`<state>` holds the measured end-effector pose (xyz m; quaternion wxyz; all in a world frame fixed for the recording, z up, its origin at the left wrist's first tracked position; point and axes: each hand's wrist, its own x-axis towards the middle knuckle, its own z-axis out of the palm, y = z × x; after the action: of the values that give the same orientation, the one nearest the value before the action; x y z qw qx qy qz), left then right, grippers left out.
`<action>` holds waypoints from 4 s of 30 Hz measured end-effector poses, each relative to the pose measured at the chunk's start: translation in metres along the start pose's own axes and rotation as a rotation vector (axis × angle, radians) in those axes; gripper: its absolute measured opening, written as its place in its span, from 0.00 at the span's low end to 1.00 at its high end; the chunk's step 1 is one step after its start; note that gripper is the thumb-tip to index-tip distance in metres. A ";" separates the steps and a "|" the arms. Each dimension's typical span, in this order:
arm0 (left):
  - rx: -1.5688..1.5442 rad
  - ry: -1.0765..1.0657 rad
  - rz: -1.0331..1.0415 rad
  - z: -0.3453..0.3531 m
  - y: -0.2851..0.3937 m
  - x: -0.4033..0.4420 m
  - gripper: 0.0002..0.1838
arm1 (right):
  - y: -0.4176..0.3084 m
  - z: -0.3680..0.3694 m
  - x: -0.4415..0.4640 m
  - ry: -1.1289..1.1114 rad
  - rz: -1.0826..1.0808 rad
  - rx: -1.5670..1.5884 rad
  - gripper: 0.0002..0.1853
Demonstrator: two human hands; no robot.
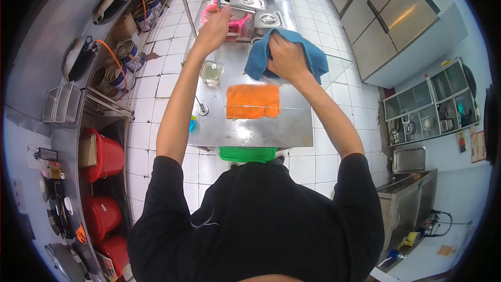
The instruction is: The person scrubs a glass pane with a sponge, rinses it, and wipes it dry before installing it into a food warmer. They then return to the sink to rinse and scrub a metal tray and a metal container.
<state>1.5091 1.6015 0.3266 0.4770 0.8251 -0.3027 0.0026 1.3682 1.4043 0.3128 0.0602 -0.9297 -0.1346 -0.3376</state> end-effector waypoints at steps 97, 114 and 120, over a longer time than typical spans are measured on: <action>0.047 -0.050 -1.207 0.307 -0.078 -0.332 0.19 | 0.068 0.020 0.012 -0.366 -0.028 0.565 0.11; -0.200 0.518 -0.923 0.271 0.088 -0.295 0.21 | 0.089 -0.040 0.045 -1.018 -0.376 0.647 0.27; -0.249 0.735 -0.828 0.228 0.195 -0.217 0.33 | 0.038 -0.068 -0.020 -0.804 -0.414 0.802 0.22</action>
<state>1.1697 1.4591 0.2918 0.6060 0.7573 0.2341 0.0667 1.3228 1.3496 0.3511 0.2835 -0.8436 -0.4419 0.1127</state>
